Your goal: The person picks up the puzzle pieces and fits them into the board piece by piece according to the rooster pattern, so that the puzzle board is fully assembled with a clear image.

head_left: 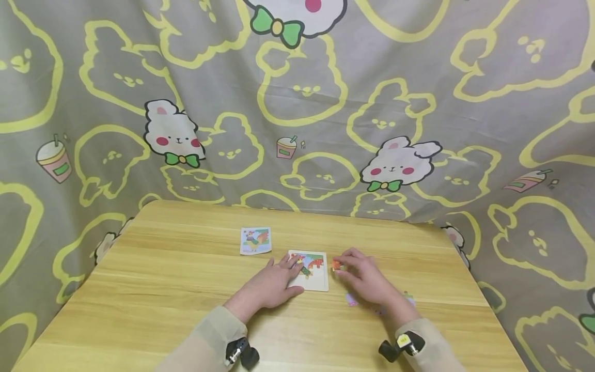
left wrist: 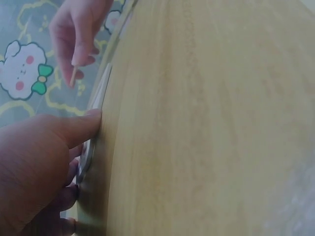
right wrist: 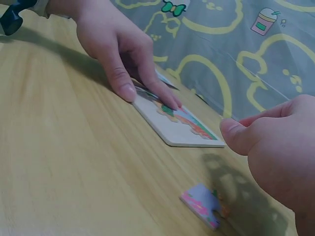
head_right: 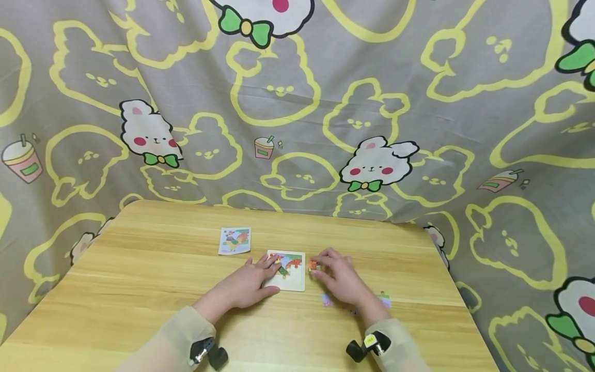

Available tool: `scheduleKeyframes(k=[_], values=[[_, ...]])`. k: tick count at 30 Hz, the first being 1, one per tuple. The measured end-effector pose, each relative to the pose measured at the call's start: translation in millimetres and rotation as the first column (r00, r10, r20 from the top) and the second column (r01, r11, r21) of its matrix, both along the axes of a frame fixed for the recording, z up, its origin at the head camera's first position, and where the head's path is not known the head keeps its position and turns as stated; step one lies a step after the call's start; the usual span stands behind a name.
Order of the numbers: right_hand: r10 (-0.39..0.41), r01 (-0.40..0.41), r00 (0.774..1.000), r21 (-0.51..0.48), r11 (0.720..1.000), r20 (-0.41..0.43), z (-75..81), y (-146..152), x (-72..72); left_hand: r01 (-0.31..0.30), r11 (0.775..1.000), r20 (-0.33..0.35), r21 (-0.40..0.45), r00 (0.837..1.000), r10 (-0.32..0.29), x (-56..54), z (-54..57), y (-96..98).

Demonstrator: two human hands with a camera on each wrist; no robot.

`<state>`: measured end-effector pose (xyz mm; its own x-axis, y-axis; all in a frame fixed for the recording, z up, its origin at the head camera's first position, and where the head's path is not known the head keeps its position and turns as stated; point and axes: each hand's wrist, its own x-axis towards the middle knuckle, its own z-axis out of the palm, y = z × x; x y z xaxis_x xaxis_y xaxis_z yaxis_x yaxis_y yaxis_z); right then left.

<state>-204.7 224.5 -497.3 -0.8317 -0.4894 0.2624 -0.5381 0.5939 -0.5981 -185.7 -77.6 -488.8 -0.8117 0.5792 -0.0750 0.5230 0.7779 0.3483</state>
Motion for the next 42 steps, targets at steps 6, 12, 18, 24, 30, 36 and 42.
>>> scheduleKeyframes(k=[6,12,18,24,30,36,42], values=[[-0.004,0.004,0.999,0.013,1.000,0.044,-1.3,-11.0,-0.7,-0.004,1.000,-0.003,-0.005,1.000,0.004,-0.4,-0.3,-0.3],[-0.008,0.007,1.000,0.035,0.999,0.027,-4.1,-21.4,-3.4,-0.003,1.000,-0.008,-0.014,1.000,0.003,-0.9,-1.2,-0.2],[0.003,-0.003,1.000,0.050,0.999,0.010,-8.0,-31.4,-6.2,-0.004,1.000,-0.010,-0.015,1.000,0.004,-0.8,-0.5,-1.0],[0.004,-0.002,0.999,0.062,0.998,-0.032,-12.1,-38.0,-7.6,-0.002,1.000,-0.014,-0.014,1.000,0.002,-1.1,-0.9,-0.6],[-0.003,0.004,1.000,0.087,0.996,-0.011,-13.8,-42.2,-8.0,-0.006,0.999,-0.023,-0.034,1.000,0.005,-1.6,-2.4,1.1],[0.006,-0.004,1.000,0.088,0.996,-0.021,-14.0,-44.3,-7.2,0.000,0.992,-0.073,-0.125,0.997,-0.009,-2.1,0.2,4.8],[0.007,-0.002,0.999,0.090,0.996,-0.046,-15.4,-46.0,-8.0,0.005,0.977,-0.183,-0.214,0.982,-0.044,-0.5,3.5,13.5]])
